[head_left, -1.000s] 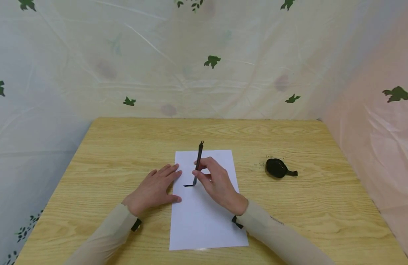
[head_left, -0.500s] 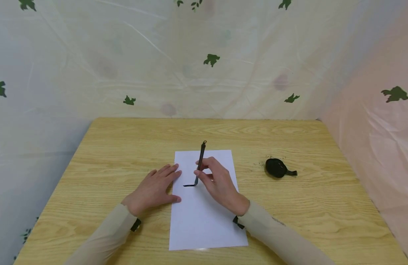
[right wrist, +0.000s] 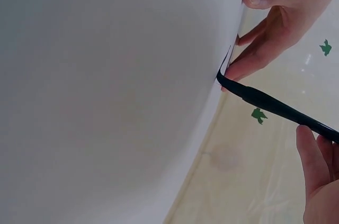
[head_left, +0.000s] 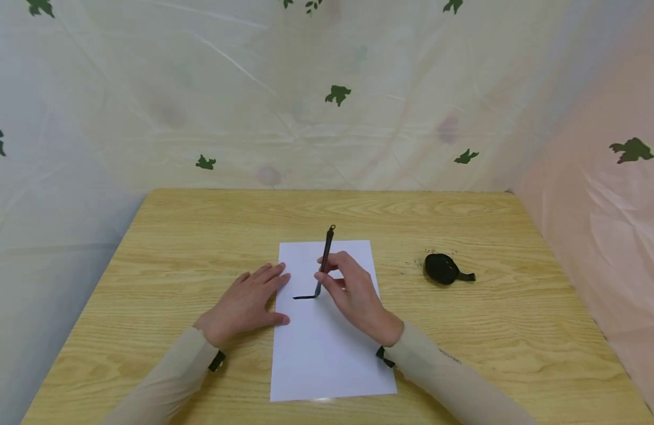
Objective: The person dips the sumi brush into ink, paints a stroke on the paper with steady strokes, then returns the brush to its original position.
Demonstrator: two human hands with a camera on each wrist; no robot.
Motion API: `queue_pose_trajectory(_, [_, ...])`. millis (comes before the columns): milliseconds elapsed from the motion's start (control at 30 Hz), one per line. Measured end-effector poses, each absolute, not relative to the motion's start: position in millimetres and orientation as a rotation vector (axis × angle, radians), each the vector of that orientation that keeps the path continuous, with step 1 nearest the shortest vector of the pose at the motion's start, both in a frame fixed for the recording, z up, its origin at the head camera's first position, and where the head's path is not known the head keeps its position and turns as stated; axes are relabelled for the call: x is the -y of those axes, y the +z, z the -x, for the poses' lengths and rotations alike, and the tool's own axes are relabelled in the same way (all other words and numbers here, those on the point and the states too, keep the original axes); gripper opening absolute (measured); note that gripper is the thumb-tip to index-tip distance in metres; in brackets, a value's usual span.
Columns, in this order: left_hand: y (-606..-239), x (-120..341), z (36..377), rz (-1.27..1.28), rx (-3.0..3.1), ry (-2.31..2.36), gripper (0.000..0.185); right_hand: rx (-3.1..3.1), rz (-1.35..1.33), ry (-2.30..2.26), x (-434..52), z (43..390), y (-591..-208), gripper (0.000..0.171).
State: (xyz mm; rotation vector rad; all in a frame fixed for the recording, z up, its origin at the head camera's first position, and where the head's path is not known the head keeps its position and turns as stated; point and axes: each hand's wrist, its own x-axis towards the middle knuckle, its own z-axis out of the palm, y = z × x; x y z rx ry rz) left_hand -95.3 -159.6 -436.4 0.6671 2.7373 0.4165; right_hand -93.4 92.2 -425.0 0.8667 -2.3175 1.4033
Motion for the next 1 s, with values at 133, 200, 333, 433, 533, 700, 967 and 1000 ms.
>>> queue_pose_trajectory(133, [-435.5, 160.3, 95.7, -0.672, -2.737, 0.417, 0.086, 2.329, -0.859, 1.407, -93.1, 93.6, -424.7, 0.029])
queue_pose_trajectory(200, [-435.1, 160.4, 95.9, -0.670, -2.736, 0.412, 0.086, 2.336, -0.851, 1.411, -93.7, 93.7, -424.9, 0.029])
queue_pose_trajectory(333, [-433.5, 160.3, 95.7, -0.669, -2.734, 0.408, 0.086, 2.355, -0.826, 1.415, -94.8, 93.8, -424.6, 0.029])
queue_pose_trajectory(433, [-432.0, 160.1, 95.5, -0.670, -2.732, 0.409, 0.086, 2.359, -0.819, 1.412, -95.4, 93.8, -423.4, 0.029])
queue_pose_trajectory(533, [-430.9, 160.1, 95.8, -0.669, -2.730, 0.405, 0.086, 2.355, -0.819, 1.412, -96.1, 93.8, -422.4, 0.030])
queue_pose_trajectory(700, [-429.6, 160.4, 96.6, -0.672, -2.724, 0.392, 0.086, 2.339, -0.807, 1.416, -97.9, 93.8, -421.5, 0.029])
queue_pose_trajectory(967, [-430.3, 161.1, 97.2, -0.680, -2.722, 0.386, 0.087, 2.321, -0.800, 1.412, -101.6, 93.5, -422.3, 0.030])
queue_pose_trajectory(1000, [-430.5, 161.2, 97.2, -0.678, -2.722, 0.385, 0.087, 2.319, -0.800, 1.413, -102.0, 93.5, -422.1, 0.029])
